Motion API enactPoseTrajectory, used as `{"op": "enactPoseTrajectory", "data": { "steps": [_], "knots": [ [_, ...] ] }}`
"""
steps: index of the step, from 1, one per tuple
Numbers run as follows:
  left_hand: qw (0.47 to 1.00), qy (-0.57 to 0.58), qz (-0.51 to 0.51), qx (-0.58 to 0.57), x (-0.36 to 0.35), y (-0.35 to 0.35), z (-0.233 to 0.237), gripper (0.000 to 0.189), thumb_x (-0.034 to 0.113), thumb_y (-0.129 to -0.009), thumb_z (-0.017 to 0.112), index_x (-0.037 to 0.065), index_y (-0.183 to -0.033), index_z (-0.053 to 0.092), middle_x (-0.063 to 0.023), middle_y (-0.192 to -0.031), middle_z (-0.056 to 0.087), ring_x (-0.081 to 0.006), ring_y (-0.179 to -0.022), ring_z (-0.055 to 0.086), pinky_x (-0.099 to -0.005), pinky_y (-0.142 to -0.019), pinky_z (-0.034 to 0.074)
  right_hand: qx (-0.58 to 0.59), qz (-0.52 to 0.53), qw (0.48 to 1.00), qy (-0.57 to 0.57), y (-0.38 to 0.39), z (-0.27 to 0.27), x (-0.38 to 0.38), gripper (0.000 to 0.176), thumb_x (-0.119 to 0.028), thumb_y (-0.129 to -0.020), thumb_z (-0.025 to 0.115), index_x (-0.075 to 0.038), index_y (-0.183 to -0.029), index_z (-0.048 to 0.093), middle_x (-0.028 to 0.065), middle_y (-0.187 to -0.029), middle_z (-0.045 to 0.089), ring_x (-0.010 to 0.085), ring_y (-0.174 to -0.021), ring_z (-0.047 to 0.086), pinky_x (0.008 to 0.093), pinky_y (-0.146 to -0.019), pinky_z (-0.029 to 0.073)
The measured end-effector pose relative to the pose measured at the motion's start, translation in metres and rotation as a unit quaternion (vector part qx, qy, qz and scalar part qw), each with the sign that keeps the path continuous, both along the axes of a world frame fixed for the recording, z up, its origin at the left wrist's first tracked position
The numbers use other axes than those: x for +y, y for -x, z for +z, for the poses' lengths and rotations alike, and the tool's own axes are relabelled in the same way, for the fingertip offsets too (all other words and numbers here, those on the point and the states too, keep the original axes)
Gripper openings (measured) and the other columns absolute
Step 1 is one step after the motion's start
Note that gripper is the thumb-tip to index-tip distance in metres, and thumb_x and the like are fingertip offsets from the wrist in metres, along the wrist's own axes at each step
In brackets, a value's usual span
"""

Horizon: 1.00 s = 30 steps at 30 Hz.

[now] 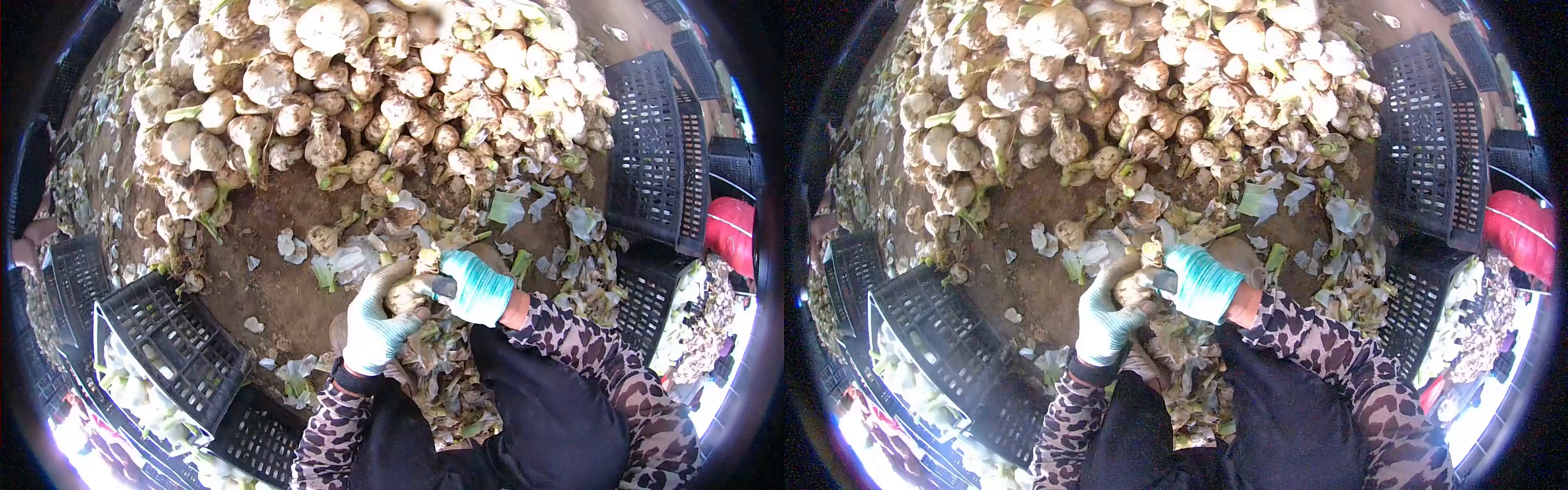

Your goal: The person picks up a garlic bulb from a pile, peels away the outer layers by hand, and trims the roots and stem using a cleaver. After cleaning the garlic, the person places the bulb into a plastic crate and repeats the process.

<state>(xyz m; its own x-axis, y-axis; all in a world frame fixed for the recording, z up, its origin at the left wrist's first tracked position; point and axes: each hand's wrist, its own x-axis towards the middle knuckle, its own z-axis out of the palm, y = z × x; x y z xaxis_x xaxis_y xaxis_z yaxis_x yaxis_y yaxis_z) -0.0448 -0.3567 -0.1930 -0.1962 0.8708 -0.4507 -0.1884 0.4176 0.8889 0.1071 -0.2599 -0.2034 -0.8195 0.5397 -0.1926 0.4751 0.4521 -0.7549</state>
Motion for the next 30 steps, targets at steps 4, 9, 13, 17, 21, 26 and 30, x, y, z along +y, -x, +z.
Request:
{"op": "enactPoseTrajectory", "data": {
  "steps": [4,9,13,17,21,26,30],
  "knots": [
    [0.986,0.044,0.046,-0.154,-0.006,0.006,0.006,0.055,0.003,-0.06,0.072,-0.002,-0.11,0.049,-0.0077,-0.101,0.054,-0.015,-0.094,0.051,-0.0279,-0.083,0.041,0.008,0.057,0.998,0.029,0.005,0.008,0.005,0.017,-0.017,-0.073,0.059,-0.001,-0.076,0.054,0.0163,-0.065,0.048,0.033,-0.06,0.05,0.0389,-0.055,0.04],
    [0.948,0.043,0.086,-0.302,-0.016,0.007,-0.005,0.056,0.006,-0.06,0.075,-0.003,-0.109,0.049,-0.0073,-0.1,0.054,-0.0147,-0.092,0.051,-0.0283,-0.082,0.042,0.02,0.114,0.993,0.028,0.003,0.011,0.01,0.019,-0.014,-0.069,0.062,-0.001,-0.081,0.056,0.0147,-0.073,0.052,0.0309,-0.064,0.052,0.0373,-0.057,0.041],
    [0.969,0.038,0.057,-0.237,-0.015,0.007,-0.003,0.058,0.011,-0.06,0.076,-0.001,-0.109,0.048,-0.0065,-0.1,0.054,-0.0157,-0.092,0.052,-0.0277,-0.082,0.042,0.005,0.101,0.995,-0.005,0.001,0.007,0.008,0.02,-0.016,-0.071,0.062,-0.001,-0.083,0.057,0.0143,-0.073,0.055,0.0303,-0.064,0.053,0.0356,-0.058,0.042],
    [0.996,-0.007,0.03,-0.085,-0.015,0.006,-0.008,0.06,0.012,-0.056,0.076,0.001,-0.109,0.05,-0.0086,-0.103,0.051,-0.0196,-0.095,0.05,-0.0294,-0.083,0.041,0.033,-0.017,0.964,0.263,0.007,0.02,0.013,0.031,-0.026,-0.073,0.065,0.003,-0.079,0.056,0.0184,-0.07,0.058,0.033,-0.067,0.056,0.0344,-0.059,0.044],
    [0.988,-0.078,-0.036,0.125,-0.003,0.006,-0.003,0.063,0.01,-0.051,0.076,0.002,-0.108,0.051,-0.0121,-0.106,0.048,-0.0233,-0.097,0.049,-0.0315,-0.084,0.041,-0.01,-0.029,0.992,0.124,0.011,0.023,0.001,0.03,-0.027,-0.073,0.062,0.001,-0.066,0.051,0.0184,-0.053,0.047,0.0331,-0.048,0.049,0.0385,-0.045,0.035],
    [0.979,-0.062,-0.04,0.19,0.001,0.001,0.005,0.059,0.007,-0.053,0.072,0.002,-0.108,0.051,-0.0123,-0.104,0.049,-0.0237,-0.096,0.05,-0.0311,-0.083,0.041,-0.062,-0.077,0.993,0.061,0.011,0.024,0.0,0.024,-0.021,-0.073,0.061,-0.002,-0.063,0.049,0.0161,-0.05,0.045,0.0341,-0.048,0.047,0.039,-0.045,0.035],
    [0.985,0.038,0.087,-0.147,-0.003,-0.003,0.001,0.062,0.007,-0.056,0.073,-0.004,-0.111,0.046,-0.0099,-0.102,0.053,-0.0191,-0.092,0.052,-0.0278,-0.081,0.043,-0.016,-0.074,0.992,0.103,0.006,0.026,0.007,0.018,-0.015,-0.074,0.059,-0.004,-0.064,0.049,0.0157,-0.053,0.045,0.0328,-0.048,0.046,0.0376,-0.046,0.035]
  ]
}}
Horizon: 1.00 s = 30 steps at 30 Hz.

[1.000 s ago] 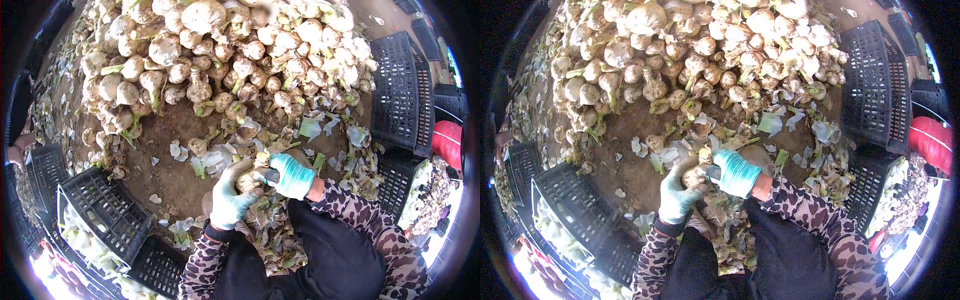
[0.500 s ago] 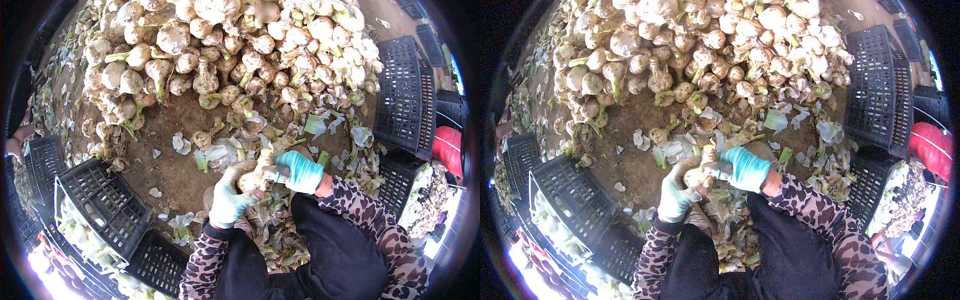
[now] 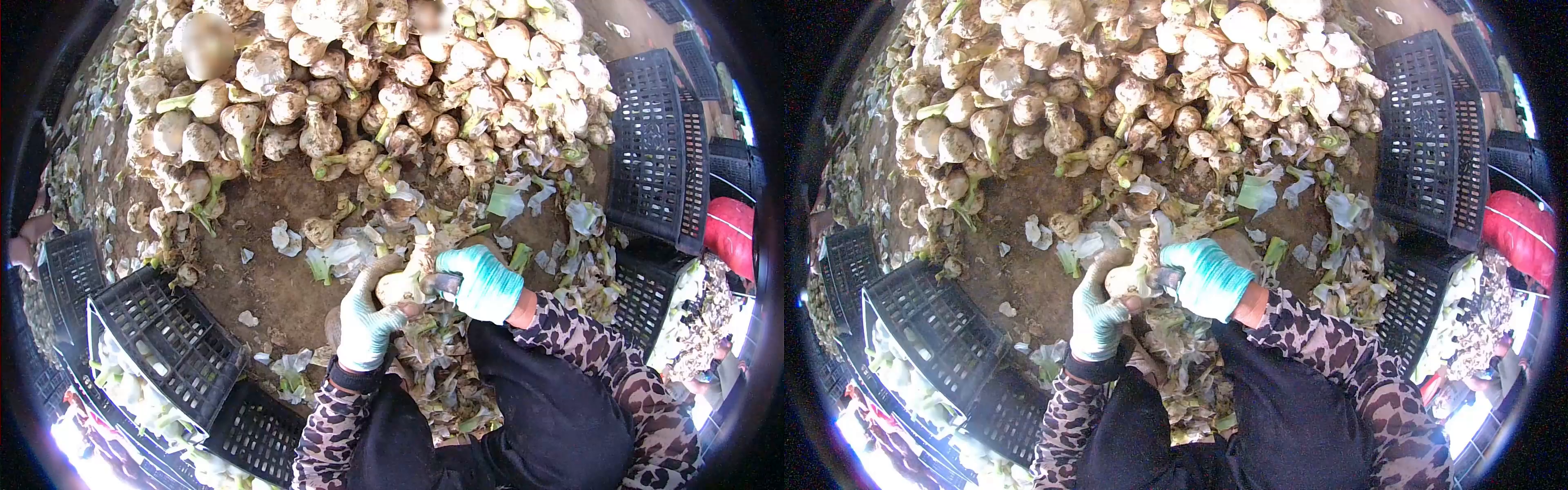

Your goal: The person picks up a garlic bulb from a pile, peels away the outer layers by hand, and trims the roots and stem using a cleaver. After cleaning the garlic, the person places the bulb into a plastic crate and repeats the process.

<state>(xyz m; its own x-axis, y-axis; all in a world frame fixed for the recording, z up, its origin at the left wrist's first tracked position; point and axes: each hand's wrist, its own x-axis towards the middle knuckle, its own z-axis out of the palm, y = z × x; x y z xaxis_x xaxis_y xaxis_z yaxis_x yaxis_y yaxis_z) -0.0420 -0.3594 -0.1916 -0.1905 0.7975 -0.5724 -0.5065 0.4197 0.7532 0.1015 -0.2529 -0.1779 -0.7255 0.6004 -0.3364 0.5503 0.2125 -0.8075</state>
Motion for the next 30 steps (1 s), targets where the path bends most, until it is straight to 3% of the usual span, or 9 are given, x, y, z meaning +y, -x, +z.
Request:
{"op": "enactPoseTrajectory", "data": {
  "steps": [11,13,15,16,18,22,27,29,30],
  "knots": [
    [0.933,0.057,0.063,-0.351,-0.012,0.005,-0.009,0.059,0.025,-0.062,0.063,-0.007,-0.107,0.044,-0.0185,-0.091,0.055,-0.0255,-0.066,0.056,-0.0333,-0.046,0.048,-0.018,0.038,0.984,-0.174,-0.027,-0.022,0.013,0.014,-0.015,-0.068,0.057,-0.007,-0.079,0.059,0.014,-0.065,0.056,0.0333,-0.062,0.055,0.0392,-0.059,0.044],
    [0.882,-0.036,0.1,-0.459,-0.013,0.006,-0.004,0.067,0.043,-0.068,0.056,-0.006,-0.111,0.04,-0.0193,-0.085,0.054,-0.0251,-0.055,0.055,-0.0317,-0.035,0.045,-0.041,-0.072,0.968,-0.237,-0.061,-0.072,0.02,0.019,-0.005,-0.065,0.054,-0.005,-0.084,0.059,0.0128,-0.073,0.059,0.0271,-0.066,0.058,0.0335,-0.062,0.047],
    [0.894,-0.028,0.18,-0.409,-0.016,0.02,0.014,0.067,0.049,-0.07,0.052,-0.003,-0.112,0.04,-0.0197,-0.083,0.054,-0.0237,-0.051,0.054,-0.0289,-0.035,0.045,0.065,-0.274,0.958,0.049,-0.077,-0.065,0.045,0.021,-0.002,-0.069,0.051,-0.003,-0.088,0.058,0.0152,-0.083,0.06,0.0277,-0.076,0.059,0.0329,-0.065,0.047],
    [0.891,-0.083,0.111,-0.432,-0.015,0.03,0.006,0.064,0.05,-0.072,0.049,-0.001,-0.111,0.041,-0.0204,-0.084,0.054,-0.0243,-0.05,0.055,-0.0284,-0.035,0.045,0.011,-0.203,0.976,-0.074,-0.073,-0.046,0.047,0.021,-0.001,-0.068,0.051,-0.003,-0.088,0.058,0.0155,-0.083,0.06,0.0289,-0.076,0.059,0.0336,-0.064,0.047],
    [0.91,-0.039,0.144,-0.388,-0.011,0.028,-0.001,0.057,0.034,-0.068,0.058,0.0,-0.111,0.043,-0.0229,-0.094,0.053,-0.0297,-0.067,0.057,-0.0303,-0.042,0.048,-0.036,-0.074,0.969,-0.234,-0.064,-0.02,0.041,0.021,-0.001,-0.065,0.052,-0.002,-0.085,0.058,0.0162,-0.083,0.059,0.0318,-0.074,0.058,0.0352,-0.063,0.047],
    [0.907,-0.024,0.174,-0.382,-0.006,0.016,-0.014,0.059,0.02,-0.06,0.065,0.001,-0.112,0.043,-0.0223,-0.106,0.049,-0.0334,-0.089,0.053,-0.0372,-0.059,0.05,-0.029,0.113,0.993,-0.027,-0.031,-0.008,0.024,0.015,-0.011,-0.066,0.059,-0.003,-0.079,0.059,0.0145,-0.079,0.059,0.0326,-0.067,0.057,0.0369,-0.064,0.047],
    [0.954,-0.051,0.069,-0.286,0.001,0.015,-0.004,0.07,0.017,-0.061,0.066,-0.002,-0.121,0.035,-0.0159,-0.107,0.052,-0.0247,-0.089,0.054,-0.0285,-0.073,0.045,0.144,-0.13,0.929,0.314,0.0,-0.017,0.003,0.032,-0.03,-0.075,0.063,-0.002,-0.091,0.06,0.0136,-0.074,0.06,0.0289,-0.064,0.058,0.0347,-0.059,0.045],
    [0.982,-0.047,0.011,-0.183,0.004,0.009,-0.005,0.079,0.021,-0.062,0.068,-0.002,-0.127,0.03,-0.0151,-0.119,0.043,-0.0229,-0.099,0.049,-0.0289,-0.082,0.042,0.046,0.033,0.996,0.069,0.001,-0.014,0.004,0.024,-0.021,-0.073,0.065,0.0,-0.085,0.061,0.0156,-0.069,0.06,0.0214,-0.06,0.058,0.0305,-0.056,0.045],
    [0.982,-0.047,0.003,-0.184,0.004,0.009,-0.007,0.08,0.022,-0.062,0.068,-0.002,-0.127,0.029,-0.0148,-0.121,0.041,-0.0227,-0.103,0.047,-0.0292,-0.085,0.04,0.037,-0.033,0.987,0.15,0.003,-0.016,0.001,0.022,-0.017,-0.072,0.065,0.001,-0.084,0.06,0.0165,-0.068,0.06,0.0228,-0.059,0.057,0.0308,-0.056,0.044]
  ]
}}
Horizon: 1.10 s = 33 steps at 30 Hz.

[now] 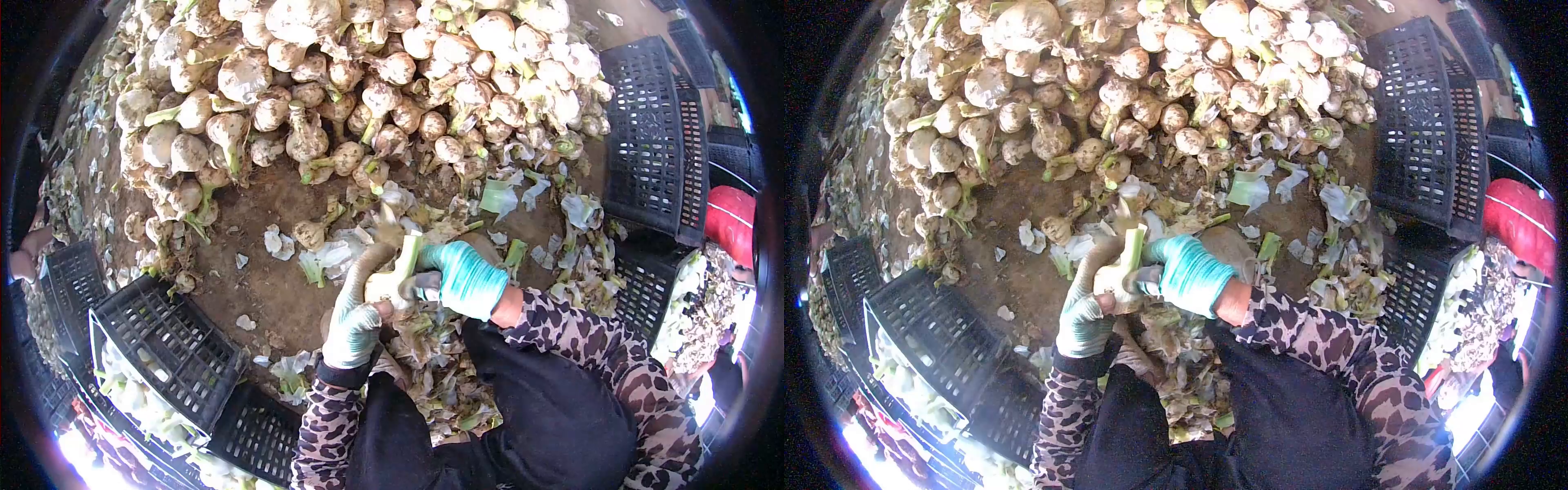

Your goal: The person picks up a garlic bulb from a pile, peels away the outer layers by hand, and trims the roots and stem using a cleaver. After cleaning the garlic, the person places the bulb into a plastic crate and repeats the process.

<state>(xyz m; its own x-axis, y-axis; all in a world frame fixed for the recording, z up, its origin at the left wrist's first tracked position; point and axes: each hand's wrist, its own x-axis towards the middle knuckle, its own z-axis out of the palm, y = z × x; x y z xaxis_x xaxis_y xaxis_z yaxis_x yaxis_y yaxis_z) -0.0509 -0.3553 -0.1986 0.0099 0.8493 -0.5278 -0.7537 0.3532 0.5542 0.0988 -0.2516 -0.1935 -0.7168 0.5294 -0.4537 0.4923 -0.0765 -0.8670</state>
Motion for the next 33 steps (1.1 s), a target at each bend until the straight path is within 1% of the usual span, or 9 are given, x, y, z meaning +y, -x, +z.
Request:
{"op": "enactPoseTrajectory", "data": {
  "steps": [7,9,12,15,17,19,22,27,33],
  "knots": [
    [0.995,0.042,0.092,0.009,0.003,-0.013,0.001,0.084,0.024,-0.062,0.069,-0.001,-0.129,0.026,-0.0133,-0.124,0.037,-0.0232,-0.112,0.039,-0.0319,-0.093,0.034,-0.04,-0.126,0.989,-0.073,0.007,0.007,-0.006,0.011,-0.008,-0.068,0.06,0.001,-0.074,0.057,0.0179,-0.063,0.056,0.0294,-0.056,0.054,0.034,-0.053,0.043],
    [0.963,0.01,0.024,0.267,-0.001,-0.015,0.006,0.083,0.022,-0.064,0.072,-0.001,-0.128,0.024,-0.0145,-0.121,0.038,-0.0212,-0.11,0.04,-0.0317,-0.091,0.036,-0.058,-0.174,0.983,0.007,0.005,-0.001,-0.011,0.012,-0.008,-0.067,0.062,0.001,-0.069,0.054,0.0182,-0.064,0.055,0.0303,-0.058,0.053,0.035,-0.054,0.042],
    [0.896,0.006,-0.036,0.442,0.003,-0.02,0.024,0.073,0.014,-0.061,0.075,-0.002,-0.12,0.033,-0.0124,-0.106,0.049,-0.0189,-0.095,0.049,-0.029,-0.083,0.041,-0.022,-0.096,0.98,-0.172,0.006,0.01,-0.01,0.018,-0.003,-0.074,0.053,0.001,-0.091,0.058,0.0125,-0.07,0.059,0.0173,-0.062,0.056,0.0287,-0.055,0.043],
    [0.991,0.042,0.115,0.054,0.008,-0.013,0.025,0.069,0.02,-0.059,0.078,-0.001,-0.112,0.04,-0.0136,-0.098,0.054,-0.0219,-0.087,0.056,-0.0305,-0.075,0.047,-0.01,-0.19,0.982,0.008,-0.008,-0.034,-0.005,0.015,-0.003,-0.074,0.052,0.002,-0.088,0.058,0.0128,-0.07,0.059,0.0184,-0.063,0.056,0.0299,-0.056,0.043],
    [0.997,0.001,0.076,-0.018,0.005,-0.01,0.027,0.077,0.023,-0.053,0.081,0.0,-0.113,0.039,-0.0151,-0.105,0.052,-0.0241,-0.092,0.055,-0.0326,-0.075,0.049,-0.188,-0.106,0.966,-0.146,-0.024,-0.039,-0.006,0.019,-0.018,-0.075,0.058,-0.001,-0.082,0.06,0.0175,-0.069,0.059,0.0284,-0.062,0.057,0.0341,-0.059,0.044],
    [0.997,0.008,0.059,-0.056,0.001,-0.006,0.019,0.075,0.016,-0.052,0.078,0.0,-0.114,0.039,-0.0183,-0.108,0.051,-0.0273,-0.095,0.054,-0.0358,-0.077,0.048,-0.18,-0.128,0.975,-0.032,-0.025,-0.028,0.0,0.019,-0.019,-0.075,0.059,-0.001,-0.082,0.06,0.0168,-0.069,0.059,0.0292,-0.063,0.057,0.034,-0.06,0.044],
    [0.992,0.006,0.093,-0.089,-0.003,-0.005,0.007,0.082,0.01,-0.052,0.075,-0.001,-0.122,0.034,-0.0201,-0.112,0.049,-0.0299,-0.099,0.052,-0.0386,-0.083,0.044,-0.012,-0.168,0.972,-0.165,-0.015,-0.008,0.009,0.022,-0.022,-0.075,0.061,-0.001,-0.082,0.06,0.0166,-0.072,0.059,0.03,-0.065,0.058,0.0338,-0.062,0.045],
    [0.988,0.028,0.092,-0.118,-0.005,0.001,0.007,0.087,0.011,-0.054,0.074,-0.003,-0.127,0.028,-0.0191,-0.115,0.047,-0.0298,-0.104,0.049,-0.0375,-0.089,0.04,0.037,-0.075,0.995,-0.06,-0.001,0.004,0.01,0.024,-0.024,-0.079,0.059,-0.003,-0.089,0.059,0.0154,-0.072,0.059,0.0279,-0.064,0.057,0.0322,-0.059,0.045],
    [0.994,0.028,-0.034,0.103,-0.005,-0.002,0.007,0.09,0.022,-0.055,0.08,-0.002,-0.126,0.03,-0.0081,-0.106,0.05,-0.0164,-0.096,0.049,-0.0288,-0.085,0.04,0.021,0.019,1.0,-0.011,0.0,0.003,0.002,0.022,-0.017,-0.074,0.064,0.0,-0.086,0.058,0.0154,-0.067,0.057,0.0197,-0.059,0.054,0.0308,-0.056,0.043]
  ]
}}
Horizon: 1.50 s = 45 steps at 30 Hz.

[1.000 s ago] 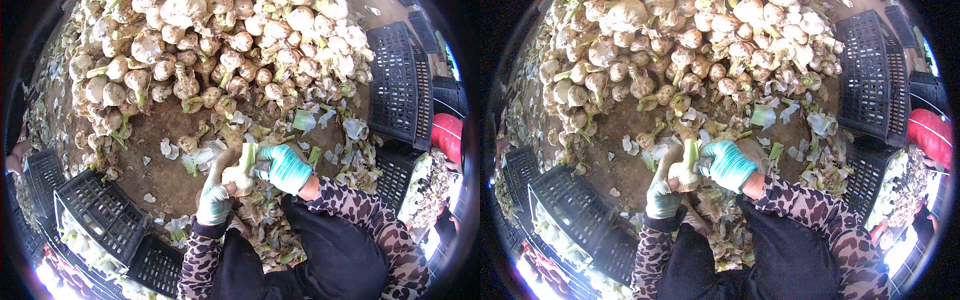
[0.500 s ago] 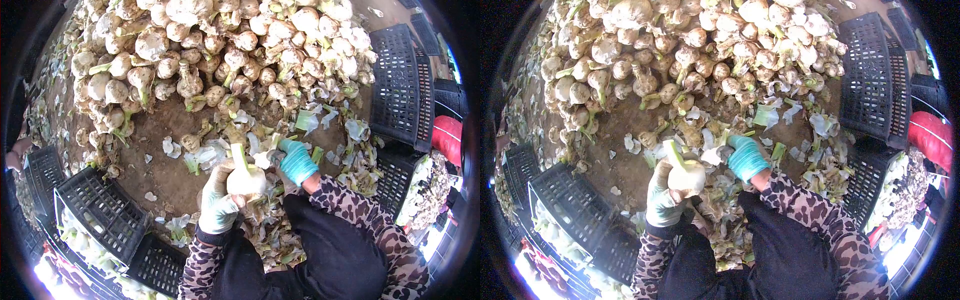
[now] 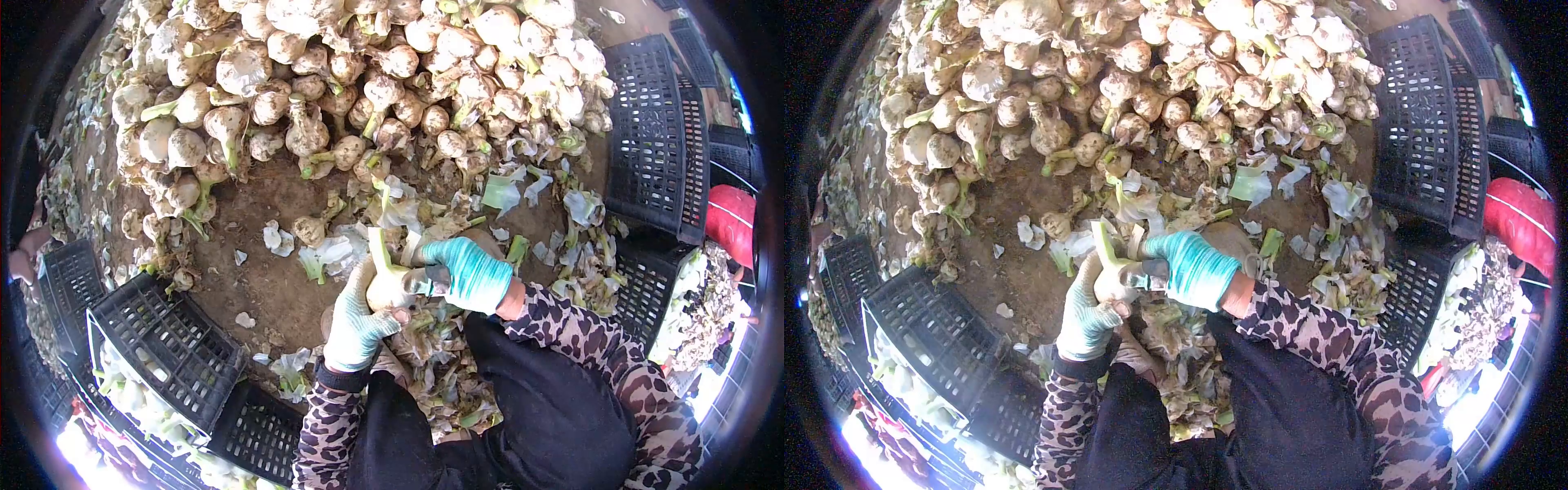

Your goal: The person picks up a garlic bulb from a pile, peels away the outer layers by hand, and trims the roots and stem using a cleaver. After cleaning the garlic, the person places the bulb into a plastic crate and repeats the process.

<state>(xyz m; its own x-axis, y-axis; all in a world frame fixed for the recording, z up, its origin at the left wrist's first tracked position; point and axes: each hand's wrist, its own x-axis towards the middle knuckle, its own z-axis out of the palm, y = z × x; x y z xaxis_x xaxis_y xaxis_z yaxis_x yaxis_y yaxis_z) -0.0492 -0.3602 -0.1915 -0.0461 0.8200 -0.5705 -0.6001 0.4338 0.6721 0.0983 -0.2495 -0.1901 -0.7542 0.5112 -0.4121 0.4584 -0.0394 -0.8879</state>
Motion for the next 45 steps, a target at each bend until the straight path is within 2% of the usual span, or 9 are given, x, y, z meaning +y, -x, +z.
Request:
{"op": "enactPoseTrajectory", "data": {
  "steps": [5,9,15,27,30,31,36,39,45],
  "knots": [
    [0.995,-0.002,0.013,-0.1,0.001,0.006,0.004,0.096,0.019,-0.048,0.083,-0.004,-0.125,0.031,-0.0077,-0.108,0.05,-0.0144,-0.096,0.049,-0.0252,-0.084,0.039,0.031,-0.109,0.97,0.215,-0.007,-0.002,0.0,0.027,-0.02,-0.077,0.061,0.003,-0.091,0.058,0.0123,-0.078,0.061,0.0164,-0.071,0.059,0.0239,-0.063,0.044],
    [0.984,-0.016,-0.004,-0.179,0.001,0.006,0.001,0.099,0.011,-0.047,0.081,-0.003,-0.129,0.027,-0.0107,-0.12,0.044,-0.018,-0.103,0.048,-0.0264,-0.086,0.039,0.02,0.08,0.997,-0.003,0.005,0.01,0.007,0.028,-0.022,-0.081,0.055,0.001,-0.095,0.059,0.0119,-0.076,0.061,0.0133,-0.069,0.059,0.0246,-0.06,0.044],
    [0.968,-0.029,0.019,-0.248,-0.002,0.009,0.0,0.096,0.001,-0.045,0.077,-0.001,-0.128,0.03,-0.0122,-0.115,0.049,-0.0222,-0.102,0.05,-0.03,-0.086,0.04,0.056,0.032,0.987,0.145,-0.008,0.004,0.005,0.026,-0.007,-0.078,0.051,-0.001,-0.102,0.058,0.0101,-0.078,0.061,0.0128,-0.066,0.054,0.0256,-0.061,0.044],
    [0.991,-0.089,0.022,-0.095,-0.002,0.003,-0.007,0.092,0.017,-0.049,0.082,-0.002,-0.125,0.032,-0.0116,-0.115,0.047,-0.0183,-0.102,0.048,-0.0298,-0.089,0.038,0.121,0.012,0.981,0.15,-0.006,0.008,-0.002,0.023,-0.005,-0.077,0.052,0.001,-0.099,0.057,0.009,-0.081,0.062,0.0098,-0.075,0.056,0.0221,-0.067,0.044],
    [0.997,-0.056,0.003,-0.044,-0.001,0.006,-0.004,0.087,0.015,-0.052,0.081,-0.001,-0.123,0.034,-0.0102,-0.113,0.048,-0.0173,-0.101,0.049,-0.0275,-0.086,0.041,0.1,-0.068,0.991,0.056,-0.002,0.002,-0.014,0.03,-0.024,-0.082,0.056,0.003,-0.095,0.055,0.0032,-0.073,0.06,0.0098,-0.057,0.054,0.0222,-0.053,0.044],
    [0.999,-0.039,-0.005,-0.019,-0.002,0.006,-0.004,0.084,0.014,-0.053,0.081,-0.001,-0.122,0.034,-0.0094,-0.112,0.048,-0.0168,-0.1,0.049,-0.0264,-0.084,0.042,-0.056,0.001,0.992,0.111,0.003,0.027,0.003,0.024,-0.02,-0.082,0.056,0.002,-0.092,0.057,0.0031,-0.067,0.059,0.011,-0.054,0.055,0.0227,-0.051,0.043],
    [0.993,-0.042,0.043,-0.101,-0.011,0.001,-0.01,0.077,0.013,-0.053,0.081,0.001,-0.116,0.038,-0.0091,-0.108,0.051,-0.0174,-0.096,0.052,-0.0279,-0.083,0.044,-0.058,-0.09,0.961,0.256,0.003,0.032,0.003,0.023,-0.021,-0.081,0.058,0.001,-0.087,0.059,0.0084,-0.063,0.057,0.0124,-0.057,0.056,0.0256,-0.051,0.042],
    [0.994,-0.043,0.046,-0.09,-0.011,0.001,-0.011,0.078,0.012,-0.054,0.08,0.0,-0.117,0.037,-0.0094,-0.108,0.051,-0.0169,-0.096,0.052,-0.0275,-0.083,0.043,-0.05,-0.057,0.994,-0.076,-0.001,0.026,0.0,0.025,-0.021,-0.075,0.064,-0.001,-0.09,0.061,0.0112,-0.072,0.06,0.0223,-0.064,0.058,0.0283,-0.061,0.045],
    [0.999,-0.001,-0.035,0.04,-0.001,0.001,-0.001,0.077,0.004,-0.052,0.077,-0.006,-0.119,0.04,-0.0106,-0.109,0.052,-0.017,-0.099,0.05,-0.0293,-0.086,0.041,0.065,-0.028,0.972,-0.224,0.005,0.014,-0.002,0.027,-0.022,-0.068,0.066,-0.002,-0.084,0.061,0.014,-0.08,0.058,0.03,-0.075,0.057,0.0359,-0.066,0.045]
  ]
}}
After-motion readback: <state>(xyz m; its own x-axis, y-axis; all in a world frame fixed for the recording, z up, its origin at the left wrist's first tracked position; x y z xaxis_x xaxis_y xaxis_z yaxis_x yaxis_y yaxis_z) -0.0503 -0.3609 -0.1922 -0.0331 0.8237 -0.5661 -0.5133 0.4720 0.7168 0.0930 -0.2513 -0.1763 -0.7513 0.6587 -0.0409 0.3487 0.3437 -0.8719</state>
